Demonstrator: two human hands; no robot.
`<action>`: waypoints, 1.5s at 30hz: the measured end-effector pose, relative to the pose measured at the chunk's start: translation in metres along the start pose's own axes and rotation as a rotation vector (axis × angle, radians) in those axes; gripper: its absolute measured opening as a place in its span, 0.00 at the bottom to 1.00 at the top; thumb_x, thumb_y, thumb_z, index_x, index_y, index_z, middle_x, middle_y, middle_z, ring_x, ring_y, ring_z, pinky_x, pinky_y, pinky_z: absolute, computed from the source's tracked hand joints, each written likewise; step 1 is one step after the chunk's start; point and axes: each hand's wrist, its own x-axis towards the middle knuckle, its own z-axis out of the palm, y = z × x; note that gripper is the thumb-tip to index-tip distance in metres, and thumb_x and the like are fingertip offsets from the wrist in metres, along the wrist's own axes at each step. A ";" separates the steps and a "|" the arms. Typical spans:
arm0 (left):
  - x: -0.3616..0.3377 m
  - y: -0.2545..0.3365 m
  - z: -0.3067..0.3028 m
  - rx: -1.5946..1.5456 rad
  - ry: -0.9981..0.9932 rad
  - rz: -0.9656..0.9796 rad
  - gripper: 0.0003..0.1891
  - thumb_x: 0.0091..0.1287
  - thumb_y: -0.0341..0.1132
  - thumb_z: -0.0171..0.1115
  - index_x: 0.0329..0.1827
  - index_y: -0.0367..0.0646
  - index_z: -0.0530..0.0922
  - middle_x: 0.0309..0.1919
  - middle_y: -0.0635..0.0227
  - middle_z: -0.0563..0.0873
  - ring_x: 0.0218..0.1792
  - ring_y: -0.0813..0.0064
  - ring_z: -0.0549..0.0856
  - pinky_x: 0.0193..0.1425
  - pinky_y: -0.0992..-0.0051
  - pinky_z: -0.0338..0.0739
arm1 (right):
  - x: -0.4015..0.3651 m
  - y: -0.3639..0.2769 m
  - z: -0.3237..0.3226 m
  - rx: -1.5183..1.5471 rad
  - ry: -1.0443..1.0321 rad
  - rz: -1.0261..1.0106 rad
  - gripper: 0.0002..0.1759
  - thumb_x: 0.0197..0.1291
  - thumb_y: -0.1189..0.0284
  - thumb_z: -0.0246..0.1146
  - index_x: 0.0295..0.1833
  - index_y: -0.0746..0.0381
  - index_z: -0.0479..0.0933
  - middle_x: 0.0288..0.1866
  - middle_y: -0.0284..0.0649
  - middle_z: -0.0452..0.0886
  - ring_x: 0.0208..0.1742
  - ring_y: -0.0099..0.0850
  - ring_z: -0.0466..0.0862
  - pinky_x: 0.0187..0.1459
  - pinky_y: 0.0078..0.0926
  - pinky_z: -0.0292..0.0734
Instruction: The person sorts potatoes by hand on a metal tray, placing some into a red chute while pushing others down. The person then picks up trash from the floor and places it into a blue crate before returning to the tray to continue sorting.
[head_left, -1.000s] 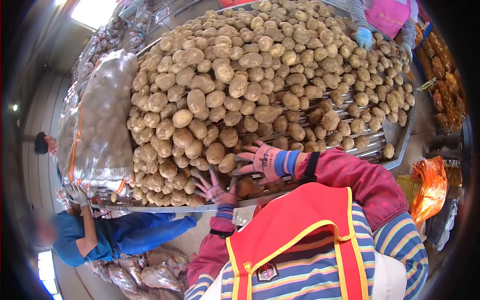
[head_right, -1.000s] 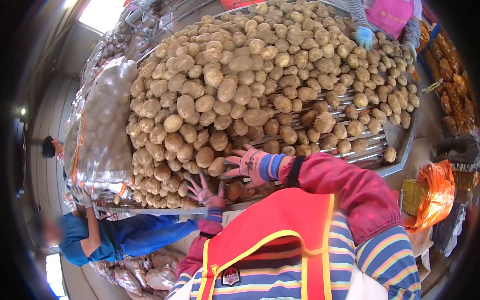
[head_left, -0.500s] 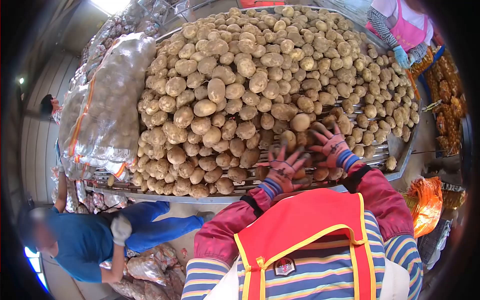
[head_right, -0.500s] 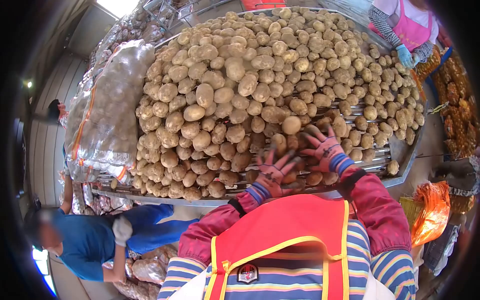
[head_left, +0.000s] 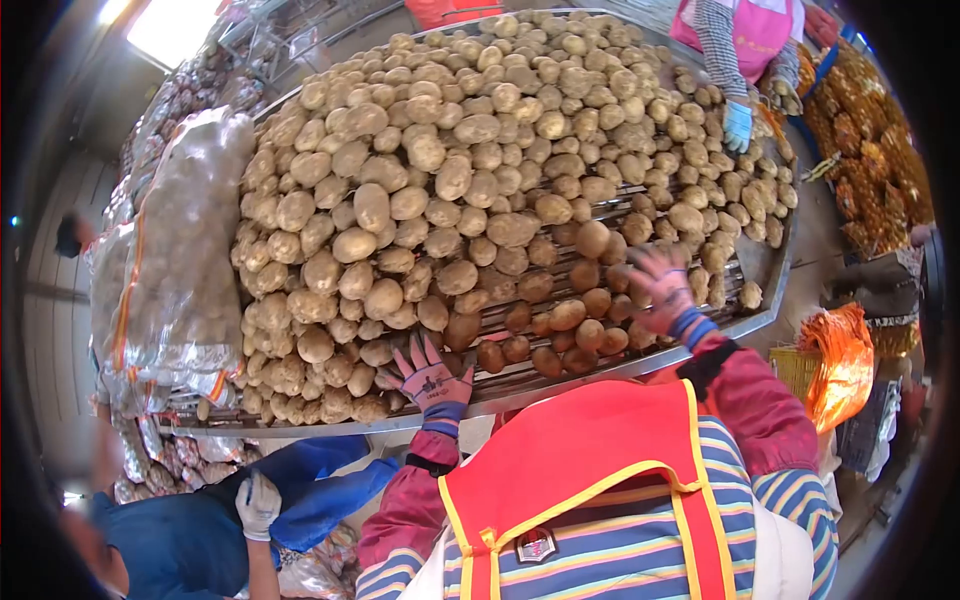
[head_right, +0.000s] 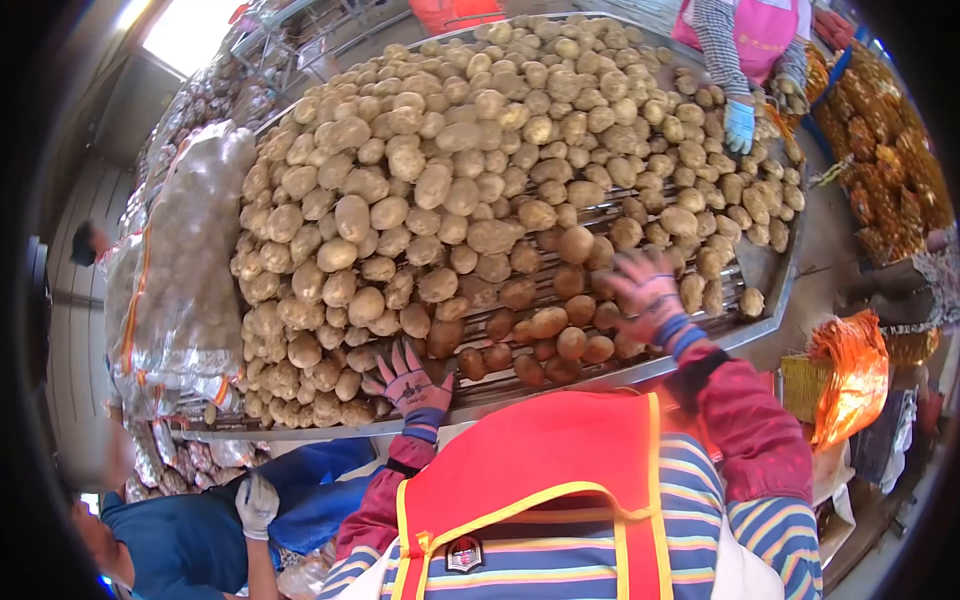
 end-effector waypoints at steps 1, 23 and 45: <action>0.000 0.006 0.003 -0.038 -0.034 0.013 0.52 0.44 0.62 0.68 0.72 0.45 0.59 0.69 0.49 0.60 0.71 0.47 0.55 0.70 0.38 0.46 | 0.012 -0.023 -0.003 0.095 -0.035 -0.114 0.39 0.40 0.50 0.70 0.62 0.47 0.72 0.67 0.43 0.68 0.70 0.45 0.64 0.69 0.64 0.47; 0.003 0.100 -0.001 -0.100 -0.206 0.846 0.49 0.44 0.67 0.66 0.71 0.62 0.63 0.72 0.62 0.61 0.72 0.55 0.58 0.66 0.36 0.47 | -0.053 0.076 -0.003 0.020 0.145 0.457 0.40 0.45 0.55 0.70 0.66 0.48 0.67 0.63 0.42 0.72 0.67 0.43 0.68 0.69 0.49 0.55; 0.112 0.269 -0.060 0.103 -0.385 1.045 0.60 0.38 0.66 0.72 0.77 0.64 0.51 0.78 0.70 0.47 0.76 0.45 0.39 0.67 0.28 0.41 | -0.003 0.064 -0.009 -0.097 -0.191 0.631 0.46 0.38 0.41 0.70 0.69 0.26 0.63 0.76 0.46 0.50 0.76 0.55 0.49 0.63 0.79 0.34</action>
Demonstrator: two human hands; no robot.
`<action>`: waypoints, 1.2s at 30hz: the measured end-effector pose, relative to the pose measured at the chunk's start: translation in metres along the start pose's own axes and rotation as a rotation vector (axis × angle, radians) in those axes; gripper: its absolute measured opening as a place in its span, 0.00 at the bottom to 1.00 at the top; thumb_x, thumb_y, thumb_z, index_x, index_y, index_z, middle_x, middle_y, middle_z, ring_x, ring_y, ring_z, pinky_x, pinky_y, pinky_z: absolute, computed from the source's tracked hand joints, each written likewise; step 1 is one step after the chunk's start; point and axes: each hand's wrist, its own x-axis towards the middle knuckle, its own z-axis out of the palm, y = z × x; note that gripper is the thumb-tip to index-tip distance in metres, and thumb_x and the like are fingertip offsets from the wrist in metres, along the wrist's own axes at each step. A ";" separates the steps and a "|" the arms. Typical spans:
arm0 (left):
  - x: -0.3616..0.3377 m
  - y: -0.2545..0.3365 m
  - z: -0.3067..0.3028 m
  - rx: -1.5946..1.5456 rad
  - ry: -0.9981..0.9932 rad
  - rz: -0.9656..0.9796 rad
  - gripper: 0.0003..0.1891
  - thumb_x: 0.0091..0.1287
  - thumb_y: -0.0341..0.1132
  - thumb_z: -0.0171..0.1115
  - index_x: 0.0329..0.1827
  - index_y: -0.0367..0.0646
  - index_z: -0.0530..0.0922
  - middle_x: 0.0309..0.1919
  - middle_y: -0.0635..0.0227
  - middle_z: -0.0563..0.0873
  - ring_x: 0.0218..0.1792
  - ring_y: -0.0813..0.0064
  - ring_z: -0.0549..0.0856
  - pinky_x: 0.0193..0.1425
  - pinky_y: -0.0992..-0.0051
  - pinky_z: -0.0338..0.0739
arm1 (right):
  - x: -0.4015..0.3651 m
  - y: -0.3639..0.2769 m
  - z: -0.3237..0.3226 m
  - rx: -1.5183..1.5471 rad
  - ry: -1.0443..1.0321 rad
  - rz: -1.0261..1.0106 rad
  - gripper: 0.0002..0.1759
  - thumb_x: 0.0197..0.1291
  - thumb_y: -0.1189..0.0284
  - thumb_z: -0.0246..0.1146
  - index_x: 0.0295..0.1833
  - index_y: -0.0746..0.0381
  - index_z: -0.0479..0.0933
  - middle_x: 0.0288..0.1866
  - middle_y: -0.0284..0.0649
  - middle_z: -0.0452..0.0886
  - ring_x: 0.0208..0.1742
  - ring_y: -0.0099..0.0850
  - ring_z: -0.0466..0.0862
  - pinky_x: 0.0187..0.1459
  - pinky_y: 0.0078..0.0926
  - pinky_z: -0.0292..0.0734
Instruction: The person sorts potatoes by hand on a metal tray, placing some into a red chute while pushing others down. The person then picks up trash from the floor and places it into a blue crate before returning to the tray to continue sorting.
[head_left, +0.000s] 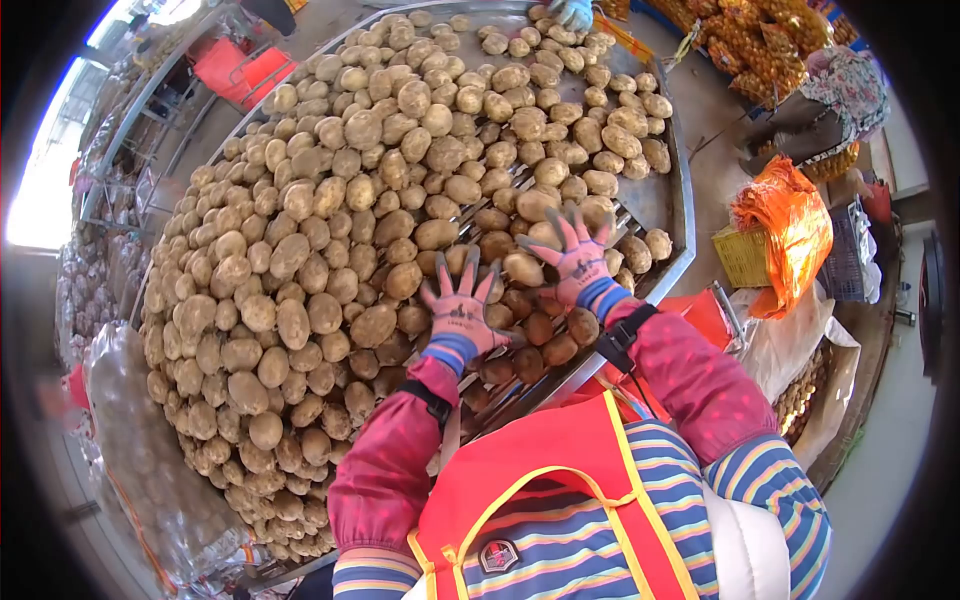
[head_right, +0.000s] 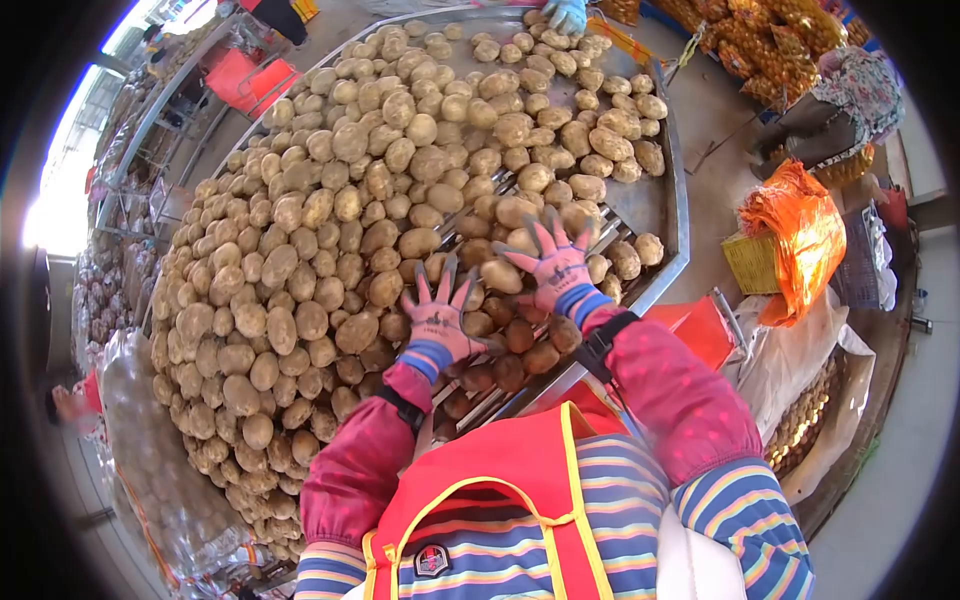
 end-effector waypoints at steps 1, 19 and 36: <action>0.012 -0.001 -0.005 -0.025 0.008 0.019 0.60 0.38 0.65 0.72 0.77 0.64 0.51 0.78 0.69 0.48 0.76 0.45 0.39 0.67 0.29 0.44 | 0.009 0.003 -0.001 0.022 0.028 -0.025 0.45 0.40 0.45 0.70 0.69 0.27 0.63 0.76 0.45 0.51 0.75 0.55 0.50 0.65 0.77 0.37; 0.083 -0.059 -0.001 -0.220 0.166 0.376 0.47 0.47 0.50 0.72 0.72 0.54 0.61 0.70 0.57 0.63 0.72 0.49 0.59 0.75 0.53 0.48 | 0.161 0.093 -0.001 0.040 0.086 0.323 0.34 0.58 0.43 0.57 0.71 0.25 0.58 0.78 0.48 0.46 0.76 0.52 0.53 0.70 0.64 0.46; 0.062 -0.111 -0.094 -0.365 0.297 0.527 0.34 0.58 0.46 0.67 0.68 0.49 0.68 0.62 0.55 0.74 0.64 0.54 0.72 0.69 0.63 0.65 | -0.013 -0.076 -0.047 0.948 -0.256 -0.499 0.28 0.54 0.56 0.65 0.59 0.56 0.75 0.58 0.49 0.76 0.59 0.44 0.76 0.61 0.38 0.70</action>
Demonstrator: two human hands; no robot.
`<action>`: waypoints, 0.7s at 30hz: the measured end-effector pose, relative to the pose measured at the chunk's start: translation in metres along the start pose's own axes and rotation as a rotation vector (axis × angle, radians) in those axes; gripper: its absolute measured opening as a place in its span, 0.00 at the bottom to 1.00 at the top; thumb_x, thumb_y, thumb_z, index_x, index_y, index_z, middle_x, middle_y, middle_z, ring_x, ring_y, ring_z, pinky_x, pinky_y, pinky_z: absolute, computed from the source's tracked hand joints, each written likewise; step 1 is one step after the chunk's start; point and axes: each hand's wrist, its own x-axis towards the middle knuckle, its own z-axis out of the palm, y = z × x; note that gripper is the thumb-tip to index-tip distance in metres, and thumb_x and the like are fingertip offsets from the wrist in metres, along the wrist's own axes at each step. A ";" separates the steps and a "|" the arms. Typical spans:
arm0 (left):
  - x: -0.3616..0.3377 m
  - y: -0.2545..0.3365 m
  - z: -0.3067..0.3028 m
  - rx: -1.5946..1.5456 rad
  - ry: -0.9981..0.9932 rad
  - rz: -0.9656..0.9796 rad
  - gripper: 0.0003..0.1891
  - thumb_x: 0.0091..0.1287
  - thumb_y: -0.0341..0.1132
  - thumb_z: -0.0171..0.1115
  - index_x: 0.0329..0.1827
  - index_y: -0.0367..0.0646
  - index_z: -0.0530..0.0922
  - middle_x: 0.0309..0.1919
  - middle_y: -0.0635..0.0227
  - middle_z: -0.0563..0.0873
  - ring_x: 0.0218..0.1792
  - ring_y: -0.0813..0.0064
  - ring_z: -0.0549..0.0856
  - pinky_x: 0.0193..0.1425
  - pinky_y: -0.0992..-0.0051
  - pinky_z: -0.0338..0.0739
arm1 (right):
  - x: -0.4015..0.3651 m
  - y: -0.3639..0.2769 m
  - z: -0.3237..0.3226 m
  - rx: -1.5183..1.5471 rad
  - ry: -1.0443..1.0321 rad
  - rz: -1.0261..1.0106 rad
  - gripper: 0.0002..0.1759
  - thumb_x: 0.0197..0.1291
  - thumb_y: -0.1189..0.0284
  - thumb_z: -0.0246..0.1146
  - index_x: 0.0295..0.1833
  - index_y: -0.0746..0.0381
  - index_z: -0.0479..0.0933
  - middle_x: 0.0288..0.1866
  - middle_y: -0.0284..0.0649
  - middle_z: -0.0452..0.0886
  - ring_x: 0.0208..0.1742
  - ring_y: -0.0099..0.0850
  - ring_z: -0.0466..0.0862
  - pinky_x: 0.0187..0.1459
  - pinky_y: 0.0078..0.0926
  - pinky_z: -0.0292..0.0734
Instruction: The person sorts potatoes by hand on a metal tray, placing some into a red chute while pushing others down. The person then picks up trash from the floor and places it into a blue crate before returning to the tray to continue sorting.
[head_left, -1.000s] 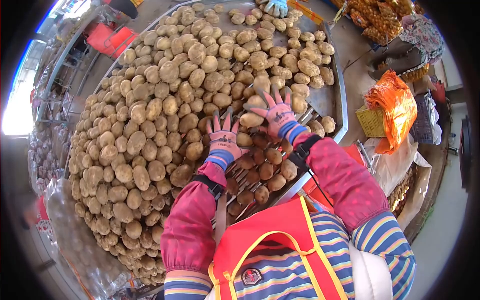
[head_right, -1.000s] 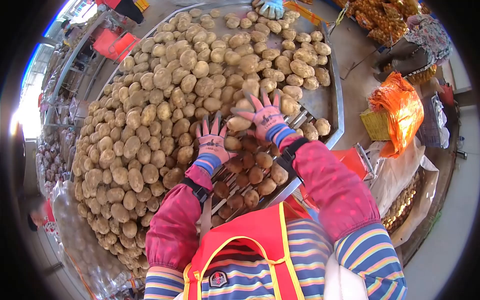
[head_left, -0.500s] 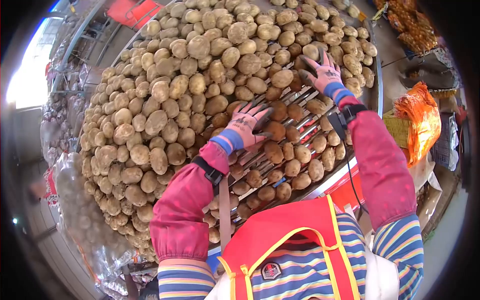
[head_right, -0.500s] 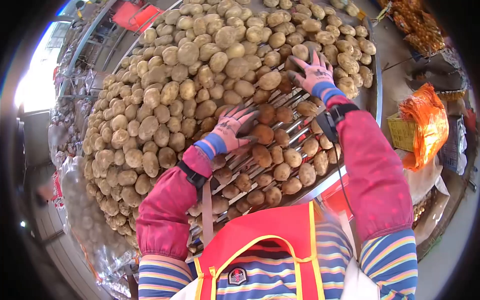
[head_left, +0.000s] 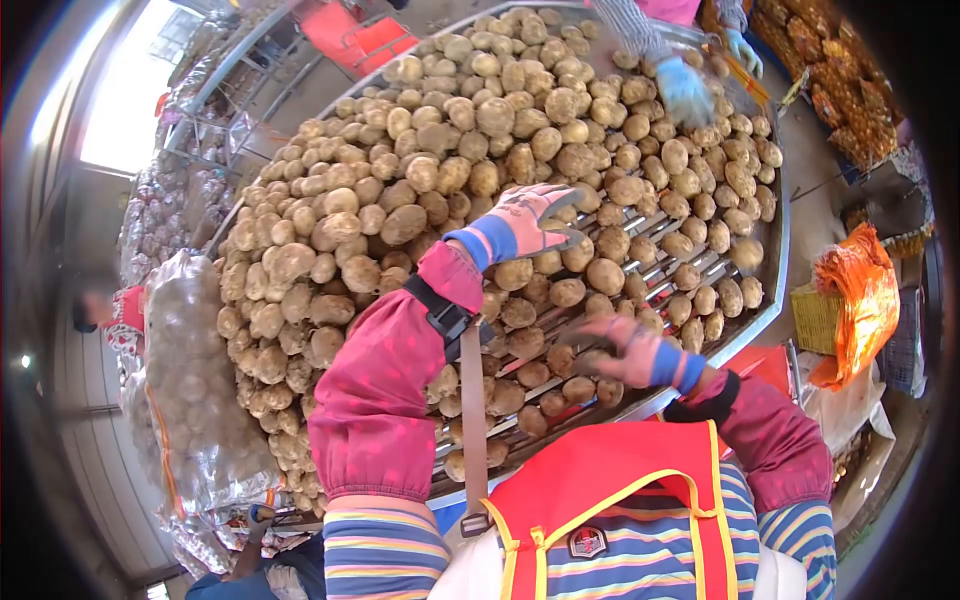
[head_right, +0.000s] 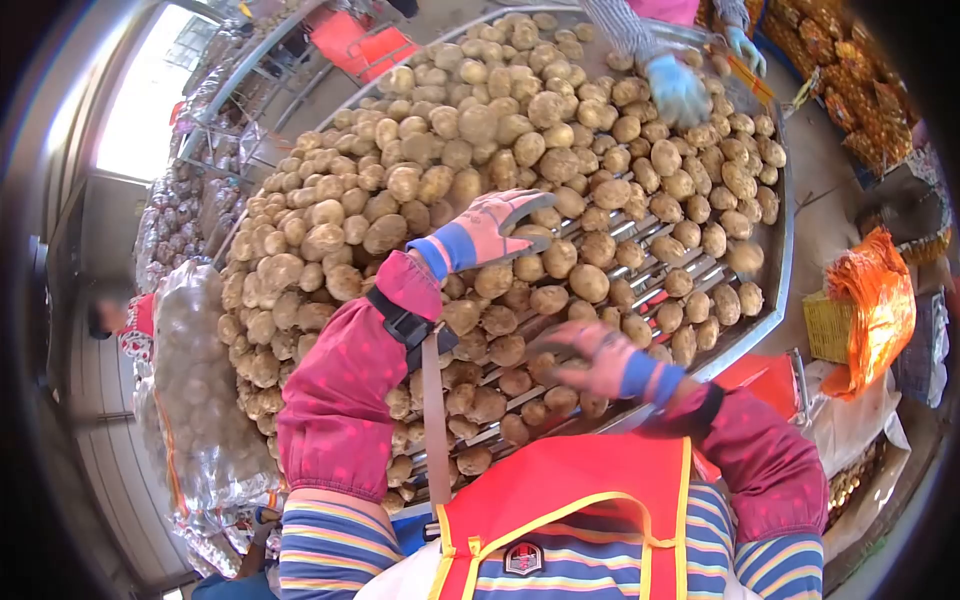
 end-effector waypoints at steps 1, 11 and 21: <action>-0.003 0.013 -0.007 0.048 0.031 -0.008 0.34 0.58 0.47 0.67 0.68 0.51 0.67 0.63 0.57 0.73 0.65 0.54 0.70 0.70 0.61 0.62 | 0.011 -0.029 0.011 0.120 -0.125 0.043 0.28 0.56 0.54 0.65 0.59 0.57 0.75 0.57 0.49 0.77 0.58 0.44 0.77 0.58 0.36 0.73; -0.075 0.068 -0.038 0.349 0.077 0.009 0.41 0.52 0.47 0.70 0.71 0.54 0.62 0.68 0.64 0.68 0.69 0.58 0.65 0.73 0.49 0.50 | 0.030 -0.114 0.080 0.854 -0.151 0.163 0.18 0.63 0.61 0.63 0.49 0.65 0.80 0.38 0.35 0.85 0.39 0.21 0.82 0.45 0.23 0.76; -0.238 0.049 -0.032 -0.829 0.268 -0.179 0.37 0.63 0.52 0.61 0.71 0.39 0.63 0.67 0.61 0.71 0.68 0.67 0.69 0.72 0.71 0.59 | 0.028 -0.122 0.078 0.670 -0.344 0.239 0.13 0.62 0.66 0.61 0.41 0.66 0.81 0.36 0.33 0.83 0.39 0.18 0.79 0.42 0.19 0.73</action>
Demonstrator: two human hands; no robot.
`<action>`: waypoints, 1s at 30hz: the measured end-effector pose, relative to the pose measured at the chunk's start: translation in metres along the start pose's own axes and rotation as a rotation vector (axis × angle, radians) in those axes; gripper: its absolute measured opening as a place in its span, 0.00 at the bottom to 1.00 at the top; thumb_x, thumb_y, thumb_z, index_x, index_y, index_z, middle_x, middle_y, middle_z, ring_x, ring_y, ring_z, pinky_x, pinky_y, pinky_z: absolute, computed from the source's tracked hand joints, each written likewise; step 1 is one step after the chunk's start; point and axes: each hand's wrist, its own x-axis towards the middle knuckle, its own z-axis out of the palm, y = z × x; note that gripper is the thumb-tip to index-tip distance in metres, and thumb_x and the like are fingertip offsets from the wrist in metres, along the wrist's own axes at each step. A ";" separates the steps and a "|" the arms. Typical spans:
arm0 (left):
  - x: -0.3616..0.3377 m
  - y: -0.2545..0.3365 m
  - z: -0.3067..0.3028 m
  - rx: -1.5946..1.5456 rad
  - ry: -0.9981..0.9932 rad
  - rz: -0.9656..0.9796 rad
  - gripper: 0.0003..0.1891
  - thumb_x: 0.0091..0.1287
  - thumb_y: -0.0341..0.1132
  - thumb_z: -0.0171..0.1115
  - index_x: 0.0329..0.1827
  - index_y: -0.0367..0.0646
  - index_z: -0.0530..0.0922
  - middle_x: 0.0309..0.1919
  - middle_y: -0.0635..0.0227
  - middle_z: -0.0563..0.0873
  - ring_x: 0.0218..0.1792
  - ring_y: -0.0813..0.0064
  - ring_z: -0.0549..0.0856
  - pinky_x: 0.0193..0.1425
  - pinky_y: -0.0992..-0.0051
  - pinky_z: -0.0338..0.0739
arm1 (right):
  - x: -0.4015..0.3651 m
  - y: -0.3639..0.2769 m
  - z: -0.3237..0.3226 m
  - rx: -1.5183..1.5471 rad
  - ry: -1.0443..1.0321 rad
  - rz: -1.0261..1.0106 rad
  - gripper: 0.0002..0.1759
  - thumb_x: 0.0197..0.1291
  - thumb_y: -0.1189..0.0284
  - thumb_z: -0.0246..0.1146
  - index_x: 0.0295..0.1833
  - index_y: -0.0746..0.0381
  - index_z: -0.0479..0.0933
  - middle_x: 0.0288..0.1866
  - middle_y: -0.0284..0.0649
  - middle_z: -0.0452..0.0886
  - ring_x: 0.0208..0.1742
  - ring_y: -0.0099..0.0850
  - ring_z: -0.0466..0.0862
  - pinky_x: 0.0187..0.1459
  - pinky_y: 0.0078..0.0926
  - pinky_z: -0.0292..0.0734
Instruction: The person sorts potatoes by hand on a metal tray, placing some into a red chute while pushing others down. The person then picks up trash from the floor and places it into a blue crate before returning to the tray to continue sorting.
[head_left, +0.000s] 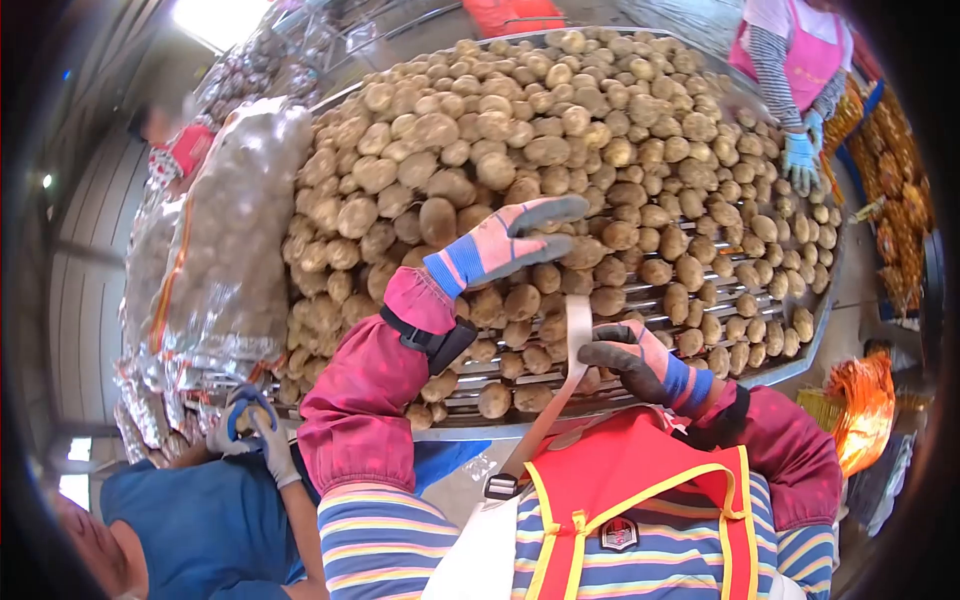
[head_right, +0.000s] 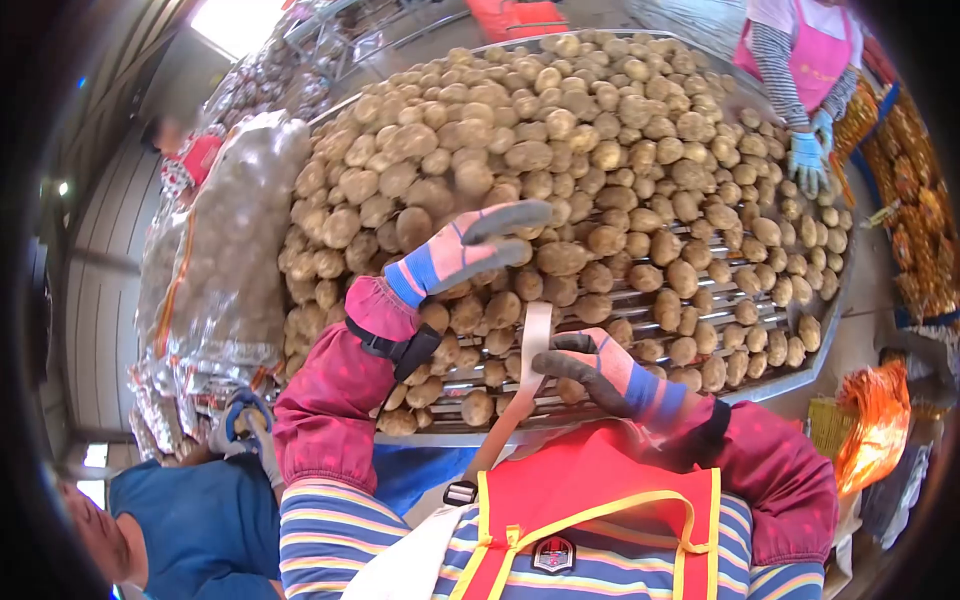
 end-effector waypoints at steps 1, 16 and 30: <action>-0.004 0.000 0.000 -0.104 0.053 0.068 0.38 0.64 0.54 0.59 0.71 0.38 0.62 0.67 0.59 0.70 0.68 0.66 0.69 0.73 0.69 0.59 | 0.004 -0.004 0.006 -0.040 0.002 0.080 0.14 0.62 0.65 0.62 0.41 0.66 0.81 0.35 0.33 0.83 0.38 0.18 0.79 0.41 0.19 0.73; 0.037 0.095 0.002 -0.945 0.306 0.519 0.26 0.71 0.54 0.50 0.64 0.48 0.71 0.65 0.64 0.73 0.67 0.59 0.70 0.71 0.54 0.62 | 0.060 -0.003 0.055 -1.047 -0.317 -0.137 0.21 0.56 0.53 0.59 0.45 0.58 0.80 0.38 0.45 0.84 0.43 0.45 0.83 0.47 0.40 0.77; 0.109 -0.008 0.068 -1.151 0.843 0.261 0.24 0.67 0.46 0.59 0.64 0.47 0.71 0.64 0.67 0.74 0.63 0.65 0.73 0.64 0.62 0.68 | -0.003 0.000 0.003 -0.141 0.272 -0.005 0.22 0.64 0.53 0.60 0.44 0.63 0.79 0.35 0.32 0.82 0.33 0.20 0.79 0.37 0.18 0.75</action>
